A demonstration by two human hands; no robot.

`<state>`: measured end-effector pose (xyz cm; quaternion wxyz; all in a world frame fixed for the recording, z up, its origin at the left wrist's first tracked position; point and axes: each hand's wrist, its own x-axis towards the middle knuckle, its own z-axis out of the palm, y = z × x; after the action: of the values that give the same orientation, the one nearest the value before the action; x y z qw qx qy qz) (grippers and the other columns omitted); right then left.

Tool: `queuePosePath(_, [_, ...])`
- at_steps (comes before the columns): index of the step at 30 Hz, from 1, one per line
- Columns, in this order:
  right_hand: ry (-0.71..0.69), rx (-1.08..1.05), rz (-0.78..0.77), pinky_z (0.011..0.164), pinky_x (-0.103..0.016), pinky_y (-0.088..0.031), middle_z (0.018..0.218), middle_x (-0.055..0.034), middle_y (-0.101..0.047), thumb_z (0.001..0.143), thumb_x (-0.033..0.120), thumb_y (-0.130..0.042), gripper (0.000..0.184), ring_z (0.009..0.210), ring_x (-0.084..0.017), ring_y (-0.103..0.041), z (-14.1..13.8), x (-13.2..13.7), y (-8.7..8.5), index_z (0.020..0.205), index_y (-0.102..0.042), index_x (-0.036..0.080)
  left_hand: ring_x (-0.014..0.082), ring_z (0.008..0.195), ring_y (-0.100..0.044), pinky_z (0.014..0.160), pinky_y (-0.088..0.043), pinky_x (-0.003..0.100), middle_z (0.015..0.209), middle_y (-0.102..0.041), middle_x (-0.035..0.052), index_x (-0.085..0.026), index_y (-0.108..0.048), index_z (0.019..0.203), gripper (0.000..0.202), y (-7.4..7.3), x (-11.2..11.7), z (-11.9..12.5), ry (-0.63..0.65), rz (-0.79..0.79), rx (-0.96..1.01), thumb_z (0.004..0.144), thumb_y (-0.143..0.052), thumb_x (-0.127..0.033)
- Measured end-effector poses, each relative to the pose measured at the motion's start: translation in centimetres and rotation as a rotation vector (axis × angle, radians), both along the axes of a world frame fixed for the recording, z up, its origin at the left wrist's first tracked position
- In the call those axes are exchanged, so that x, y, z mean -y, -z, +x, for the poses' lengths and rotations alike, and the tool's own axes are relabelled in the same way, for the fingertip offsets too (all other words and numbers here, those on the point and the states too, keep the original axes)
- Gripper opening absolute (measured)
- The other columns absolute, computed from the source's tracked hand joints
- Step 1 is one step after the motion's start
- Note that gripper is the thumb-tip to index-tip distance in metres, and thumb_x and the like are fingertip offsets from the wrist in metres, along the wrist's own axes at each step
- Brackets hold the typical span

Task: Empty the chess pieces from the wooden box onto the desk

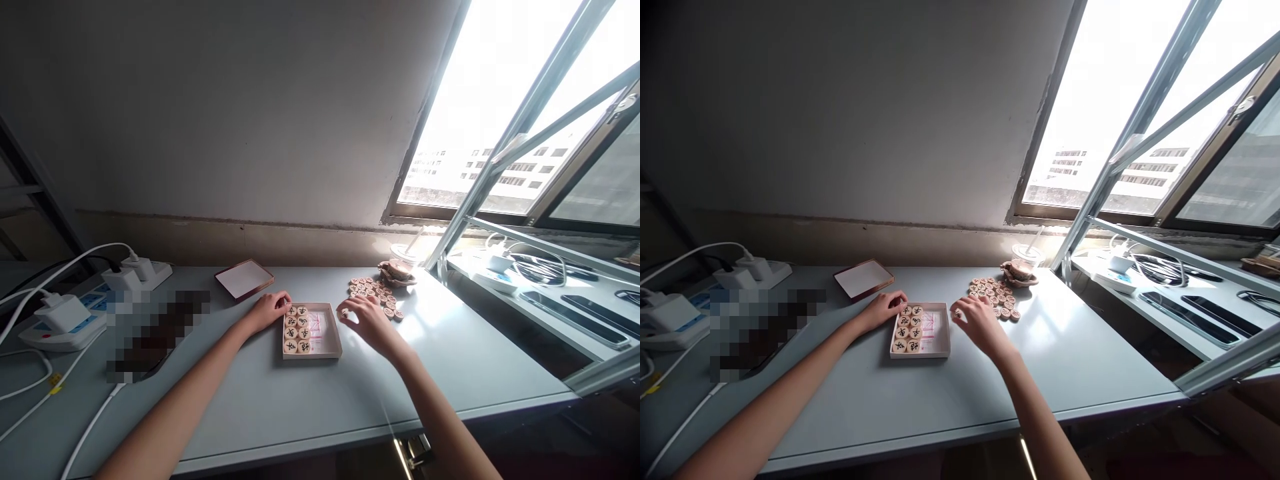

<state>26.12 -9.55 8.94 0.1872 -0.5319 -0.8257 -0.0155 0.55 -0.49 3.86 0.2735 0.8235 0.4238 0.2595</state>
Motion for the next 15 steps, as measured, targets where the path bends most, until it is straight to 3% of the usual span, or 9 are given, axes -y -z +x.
queuePosePath(5, [0.151, 0.094, 0.049, 0.084, -0.037, -0.035, 0.101, -0.0064, -0.061, 0.086, 0.02, -0.045, 0.017, 0.098, -0.022, -0.052, 4.2, -1.7, 2.5, 0.087, -0.061, 0.02, 0.0153, 0.067, -0.052, 0.06, -0.036, 0.024, 0.074, -0.059, 0.0009, -0.018, -0.056, 0.082, 0.024, -0.1, 0.1, 0.0, 0.012, -0.006, 0.008, 0.08, -0.043, -0.037])
queuePosePath(8, [0.173, 0.075, 0.088, 0.086, -0.04, -0.034, 0.112, -0.0061, -0.057, 0.085, 0.023, -0.047, 0.016, 0.107, -0.024, -0.048, 5.0, -1.8, 3.0, 0.092, -0.062, 0.023, 0.0155, 0.068, -0.052, 0.061, -0.036, 0.024, 0.074, -0.06, 0.0007, -0.018, -0.056, 0.083, 0.022, -0.1, 0.1, 0.0, 0.003, -0.013, 0.003, 0.08, -0.044, -0.036])
queuePosePath(11, [0.086, 0.026, 0.069, 0.085, -0.039, -0.036, 0.116, -0.005, -0.056, 0.085, 0.025, -0.048, 0.021, 0.108, -0.024, -0.048, 3.7, -1.7, 2.6, 0.103, -0.058, 0.027, 0.0156, 0.069, -0.053, 0.061, -0.037, 0.024, 0.074, -0.06, 0.0005, -0.018, -0.057, 0.083, 0.022, -0.1, 0.1, 0.0, -0.001, -0.022, 0.016, 0.08, -0.045, -0.036])
queuePosePath(15, [-0.11, 0.016, 0.015, 0.086, -0.037, -0.036, 0.114, -0.0046, -0.057, 0.086, 0.023, -0.047, 0.024, 0.105, -0.021, -0.049, -0.5, -2.5, 1.5, 0.108, -0.057, 0.027, 0.0157, 0.071, -0.054, 0.063, -0.038, 0.024, 0.075, -0.061, 0.0005, -0.018, -0.059, 0.082, 0.023, -0.2, 0.1, 0.0, 0.02, -0.033, 0.056, 0.079, -0.046, -0.037])
